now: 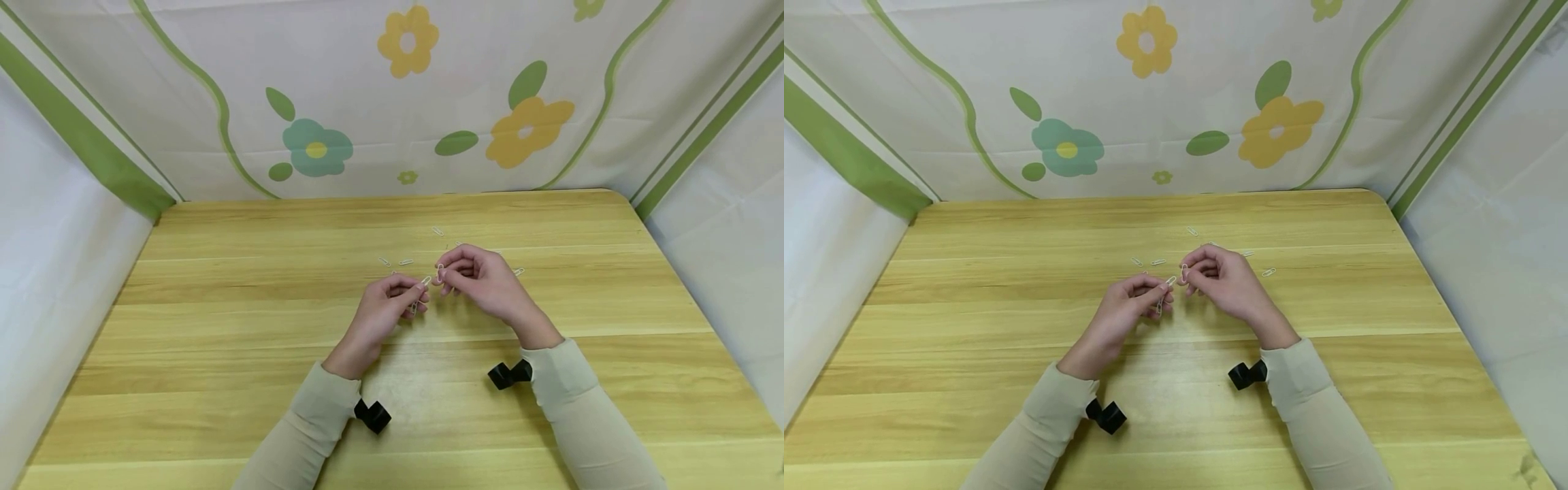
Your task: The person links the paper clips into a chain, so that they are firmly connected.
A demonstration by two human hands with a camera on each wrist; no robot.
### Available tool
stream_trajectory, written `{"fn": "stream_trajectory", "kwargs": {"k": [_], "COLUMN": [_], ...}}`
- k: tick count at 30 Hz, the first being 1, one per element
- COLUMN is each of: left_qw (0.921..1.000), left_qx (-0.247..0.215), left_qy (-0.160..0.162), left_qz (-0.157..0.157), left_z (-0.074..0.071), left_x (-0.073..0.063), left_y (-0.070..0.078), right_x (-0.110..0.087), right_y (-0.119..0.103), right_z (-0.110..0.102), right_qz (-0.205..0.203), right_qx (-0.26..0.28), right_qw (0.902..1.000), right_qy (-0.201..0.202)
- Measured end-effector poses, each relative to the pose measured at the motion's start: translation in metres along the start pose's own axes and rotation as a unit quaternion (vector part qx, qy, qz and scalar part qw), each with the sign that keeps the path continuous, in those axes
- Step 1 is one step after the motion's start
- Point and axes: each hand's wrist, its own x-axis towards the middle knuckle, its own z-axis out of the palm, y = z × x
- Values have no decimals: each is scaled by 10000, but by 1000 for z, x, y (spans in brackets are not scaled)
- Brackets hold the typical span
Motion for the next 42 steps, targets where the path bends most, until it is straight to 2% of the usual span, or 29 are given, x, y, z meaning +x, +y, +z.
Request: {"fn": "stream_trajectory", "kwargs": {"k": [8,25,32,42], "left_qw": [10000,10000,9997,9993], "left_qx": [40,-53,-124,-274], "left_qy": [38,40,200,255], "left_qz": [-62,-69,2,-11], "left_z": [1,2,2,0], "left_x": [-1,0,0,0], "left_y": [1,0,0,0], "right_x": [-2,-2,-1,-1], "right_y": [-2,2,2,1], "right_z": [3,11,14,11], "right_qz": [96,-185,-336,-447], "right_qx": [-131,-426,-666,-1027], "right_qw": [9998,9988,9972,9937], "right_qy": [73,163,109,-49]}}
